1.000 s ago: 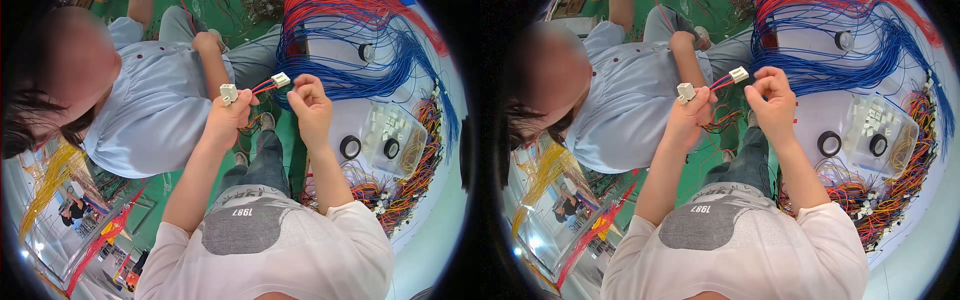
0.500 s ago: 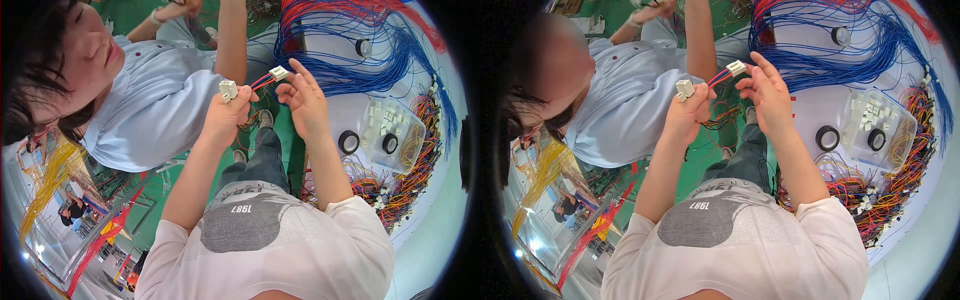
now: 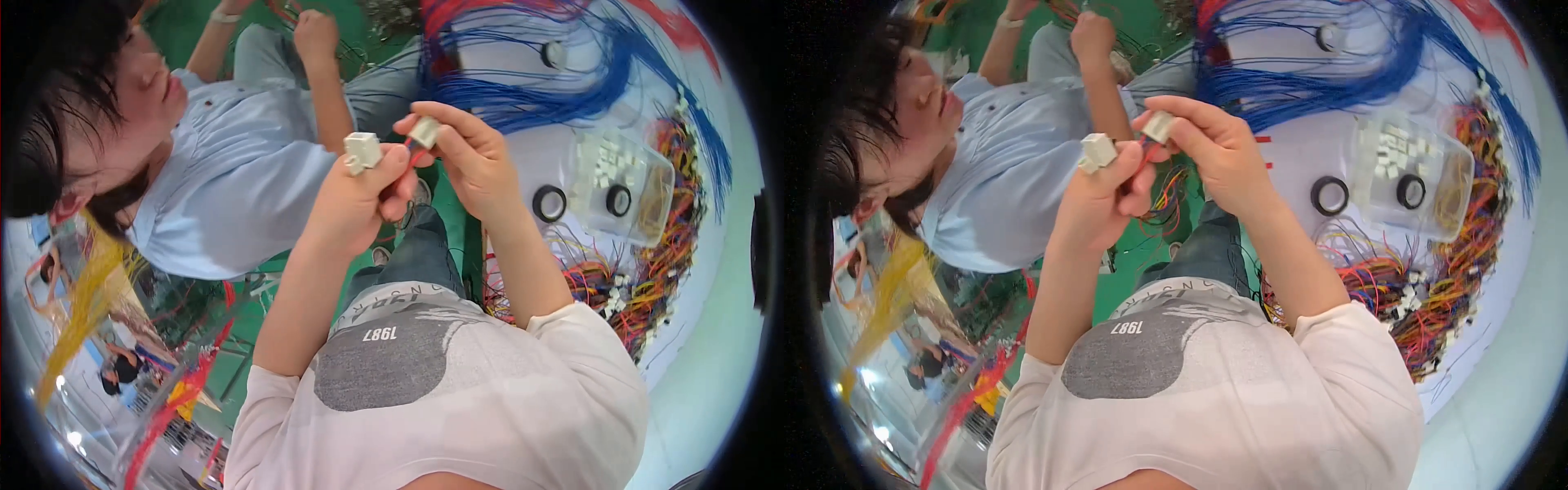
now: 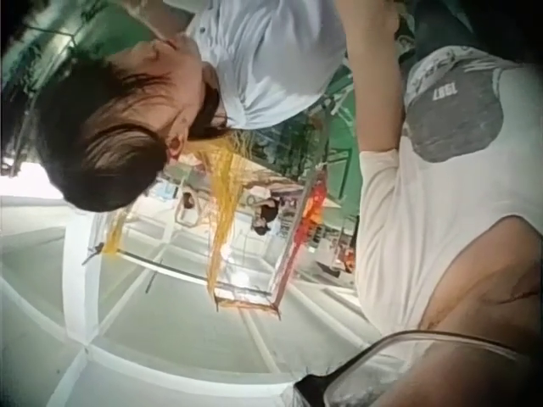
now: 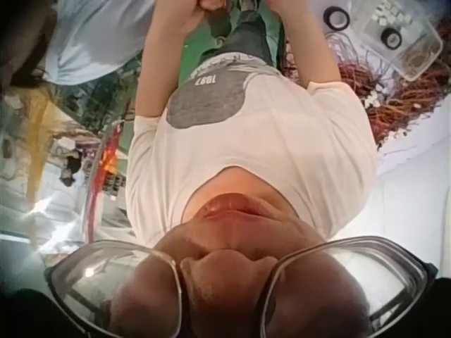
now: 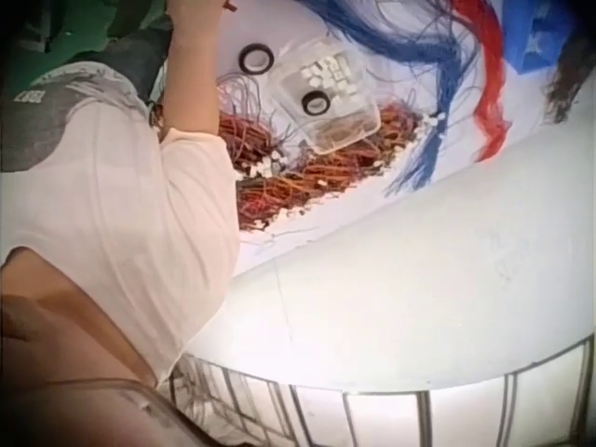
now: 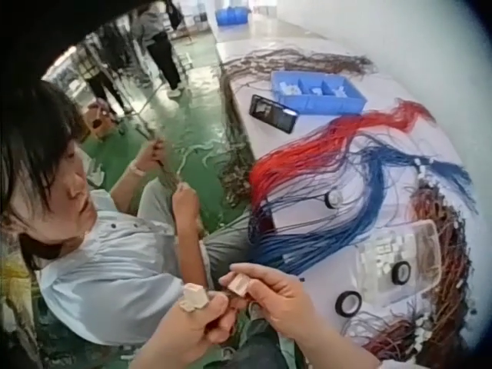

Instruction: Inspecting and bundling various colored wire harnesses with connectors using electrical tape.

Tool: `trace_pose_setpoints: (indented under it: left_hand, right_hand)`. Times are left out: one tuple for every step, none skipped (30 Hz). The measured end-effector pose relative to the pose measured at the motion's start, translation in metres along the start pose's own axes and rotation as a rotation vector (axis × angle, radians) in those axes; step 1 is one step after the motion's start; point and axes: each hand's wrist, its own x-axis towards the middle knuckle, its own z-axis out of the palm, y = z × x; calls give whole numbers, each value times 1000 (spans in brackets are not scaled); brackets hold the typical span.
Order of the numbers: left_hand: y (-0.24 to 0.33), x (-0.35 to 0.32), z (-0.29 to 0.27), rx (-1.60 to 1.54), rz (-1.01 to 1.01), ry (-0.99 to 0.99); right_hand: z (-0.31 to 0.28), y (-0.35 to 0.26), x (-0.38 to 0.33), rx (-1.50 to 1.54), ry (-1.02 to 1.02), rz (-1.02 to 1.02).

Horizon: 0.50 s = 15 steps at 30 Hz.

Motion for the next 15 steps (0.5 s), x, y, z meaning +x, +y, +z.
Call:
trace_pose_setpoints:
  left_hand:
    - [-1,0,3,-156,-58,-42]
    - [-1,-4,0,-153,-36,4]
    - [-2,-7,-1,-153,-29,32]
    - [-5,-9,5,-157,42,229]
    - [-7,-10,-7,-86,71,185]
    - [-6,-9,-6,-23,92,216]
    - [-5,-10,-2,45,122,247]
    - [-4,-12,-1,40,147,153]
    - [-2,-14,1,33,175,66]
    - [-1,-19,2,49,161,21]
    - [1,-22,5,79,201,28]
    - [5,-27,9,109,252,37]
    - [9,-32,12,128,246,-6]
    - [12,-37,17,138,283,14]
    - [14,-43,21,143,319,33]
  right_hand:
    - [0,-2,-1,-114,2,-20]
    - [6,-2,0,-230,10,-37]
    - [11,-2,-2,-295,19,-72]
    - [16,1,0,-366,35,-103]
    - [23,-2,-1,-510,86,-189]
    - [27,-3,-4,-661,147,-261]
    - [30,-11,-9,-683,162,-312]
    - [34,-17,-13,-697,161,-365]
    - [36,-19,-16,-679,204,-401]
    - [41,-18,-18,-651,219,-443]
    - [44,-21,-25,-664,267,-463]
    - [50,-27,-31,-271,245,-301]
    - [54,-32,-37,125,207,-147]
    - [56,-37,-44,122,237,-186]
    - [58,-41,-53,176,228,-190]
